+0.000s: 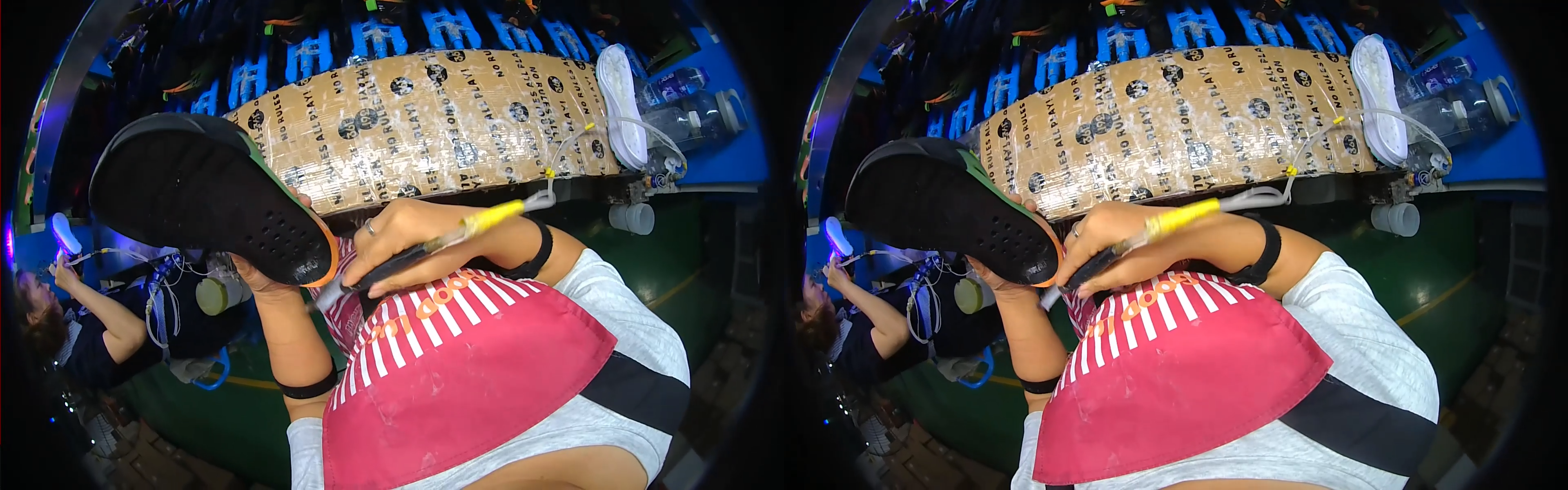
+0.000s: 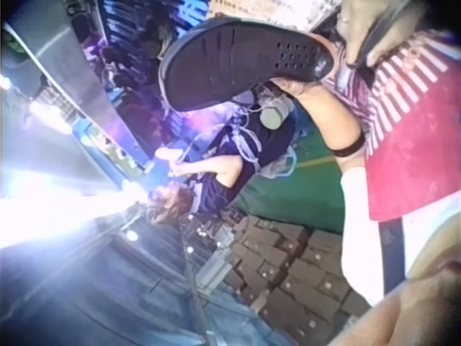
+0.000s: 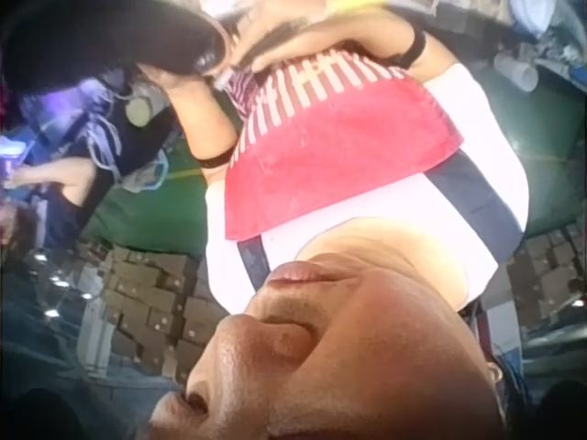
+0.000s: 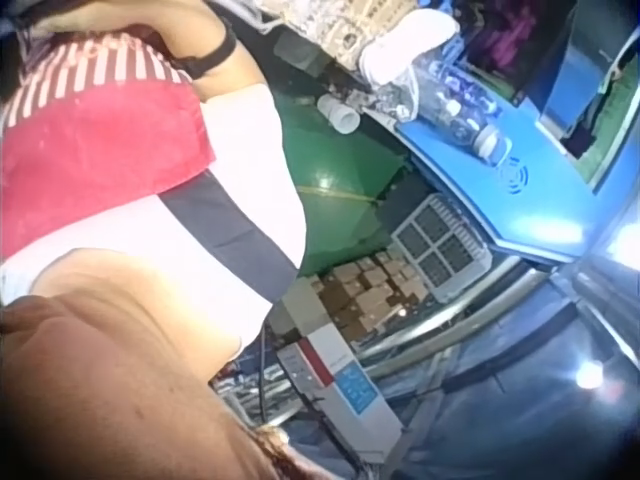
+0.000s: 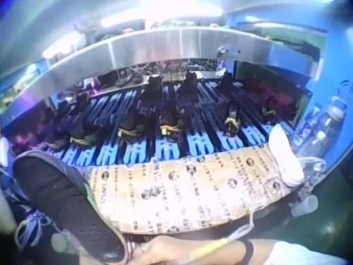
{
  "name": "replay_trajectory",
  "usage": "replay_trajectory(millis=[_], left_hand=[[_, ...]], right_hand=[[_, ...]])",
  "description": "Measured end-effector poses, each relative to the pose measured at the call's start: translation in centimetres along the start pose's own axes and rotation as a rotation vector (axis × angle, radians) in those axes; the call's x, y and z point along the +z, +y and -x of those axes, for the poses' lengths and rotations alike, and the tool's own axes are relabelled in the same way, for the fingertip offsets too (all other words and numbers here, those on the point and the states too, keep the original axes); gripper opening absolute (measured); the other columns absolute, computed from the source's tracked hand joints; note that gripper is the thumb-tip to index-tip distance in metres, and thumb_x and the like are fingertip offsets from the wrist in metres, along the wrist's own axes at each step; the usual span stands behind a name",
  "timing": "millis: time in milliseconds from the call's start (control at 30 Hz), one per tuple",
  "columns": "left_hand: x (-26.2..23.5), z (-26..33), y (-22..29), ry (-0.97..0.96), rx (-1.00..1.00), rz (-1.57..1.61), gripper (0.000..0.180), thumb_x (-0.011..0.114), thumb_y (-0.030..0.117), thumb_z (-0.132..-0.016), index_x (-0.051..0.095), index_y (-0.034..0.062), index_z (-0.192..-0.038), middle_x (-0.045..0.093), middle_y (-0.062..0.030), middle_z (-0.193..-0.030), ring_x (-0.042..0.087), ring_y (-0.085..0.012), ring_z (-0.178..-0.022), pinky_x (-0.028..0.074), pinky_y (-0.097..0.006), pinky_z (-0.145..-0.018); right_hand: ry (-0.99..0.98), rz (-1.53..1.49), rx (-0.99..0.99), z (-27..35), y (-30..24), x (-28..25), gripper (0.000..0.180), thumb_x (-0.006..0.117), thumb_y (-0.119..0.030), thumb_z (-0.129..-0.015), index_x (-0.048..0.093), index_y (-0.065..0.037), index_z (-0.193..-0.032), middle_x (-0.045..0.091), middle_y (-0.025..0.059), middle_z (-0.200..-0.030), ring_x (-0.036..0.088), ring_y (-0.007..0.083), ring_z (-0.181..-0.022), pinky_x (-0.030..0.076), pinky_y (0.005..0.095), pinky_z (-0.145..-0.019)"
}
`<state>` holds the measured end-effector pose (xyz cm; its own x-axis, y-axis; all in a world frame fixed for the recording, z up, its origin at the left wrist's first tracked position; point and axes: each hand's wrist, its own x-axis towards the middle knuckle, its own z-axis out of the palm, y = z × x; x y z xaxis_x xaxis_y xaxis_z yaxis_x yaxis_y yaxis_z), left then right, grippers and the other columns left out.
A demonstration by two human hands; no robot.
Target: Applying a coating or finish to the edges and bottom of shoe soles using a specialized handheld brush tool.
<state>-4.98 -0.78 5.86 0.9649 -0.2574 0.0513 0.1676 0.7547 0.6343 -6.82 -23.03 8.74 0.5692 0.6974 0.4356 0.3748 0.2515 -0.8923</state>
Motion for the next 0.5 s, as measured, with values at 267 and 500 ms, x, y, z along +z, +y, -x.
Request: replay_trajectory(millis=[267,500], left_hand=[[-1.2,0.3,0.3,0.041,-0.073,-0.077,0.088,0.069,0.054,-0.063,0.035,0.0049,-0.129,0.049,-0.0192,-0.118,0.051,-0.0388,-0.105,0.046,-0.050,-0.086],[-3.3,0.5,1.7,0.065,-0.172,-0.161,0.085,0.064,0.051,-0.070,0.032,0.0007,-0.130,0.046,-0.0238,-0.118,0.049,-0.0364,-0.106,0.043,-0.046,-0.090]], right_hand=[[0.076,0.266,-0.047,0.0,0.5,0.7,0.024,0.067,-0.008,-0.074,0.063,-0.003,-0.097,0.060,0.0128,-0.074,0.059,0.0260,-0.064,0.046,0.0326,-0.056],[0.139,0.149,-0.038,0.5,0.8,0.2,0.023,0.067,-0.013,-0.074,0.065,-0.010,-0.097,0.060,0.0113,-0.071,0.059,0.0271,-0.064,0.044,0.0340,-0.057]])
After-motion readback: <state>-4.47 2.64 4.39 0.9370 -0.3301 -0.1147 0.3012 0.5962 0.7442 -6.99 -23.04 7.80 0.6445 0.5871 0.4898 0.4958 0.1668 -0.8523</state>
